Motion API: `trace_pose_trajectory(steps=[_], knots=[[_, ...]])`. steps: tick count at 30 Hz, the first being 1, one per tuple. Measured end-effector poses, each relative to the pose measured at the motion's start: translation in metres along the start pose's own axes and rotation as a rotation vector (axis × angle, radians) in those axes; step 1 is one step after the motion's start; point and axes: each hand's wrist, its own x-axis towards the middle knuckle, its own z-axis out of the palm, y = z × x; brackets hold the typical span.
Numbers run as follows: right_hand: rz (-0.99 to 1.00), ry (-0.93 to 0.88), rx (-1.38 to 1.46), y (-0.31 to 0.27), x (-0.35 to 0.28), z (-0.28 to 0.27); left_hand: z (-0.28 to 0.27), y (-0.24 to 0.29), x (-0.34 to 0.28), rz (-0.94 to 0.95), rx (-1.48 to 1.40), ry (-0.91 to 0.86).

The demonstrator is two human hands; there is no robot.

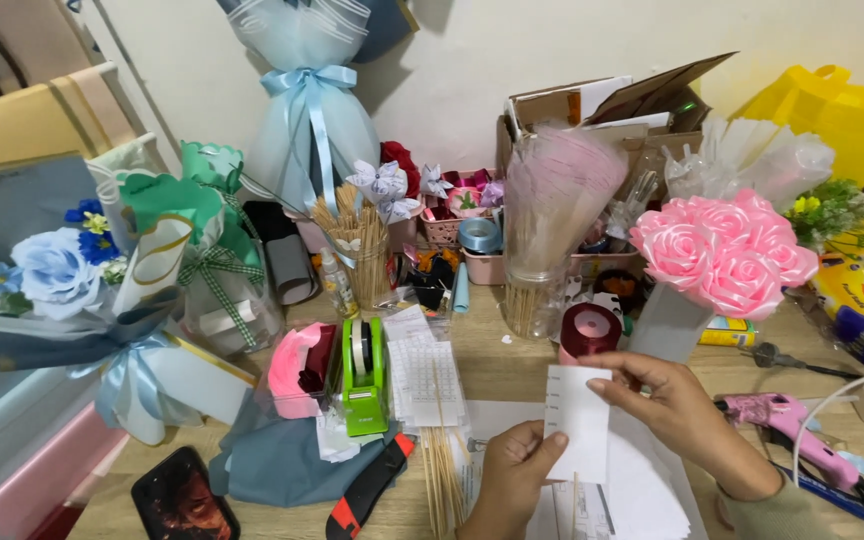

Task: Attaching labels or small cards to sticks for flower arrangements at a florist workstation.

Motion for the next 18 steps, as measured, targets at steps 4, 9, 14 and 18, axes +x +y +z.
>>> trace_pose_trajectory(steps=[4,9,14,18], knots=[[-0.013,-0.022,-0.101,0.027,0.003,0.002,0.001,0.0,0.001,0.057,-0.071,-0.026],[0.034,-0.045,-0.128,0.034,0.0,0.007,-0.001,-0.003,0.002,0.081,-0.092,-0.035],[0.004,-0.083,-0.148,0.041,-0.002,0.011,-0.001,-0.003,0.002,0.091,-0.105,-0.051],[-0.216,-0.143,-0.101,0.047,-0.003,0.013,0.002,0.003,0.001,0.116,-0.087,-0.049]])
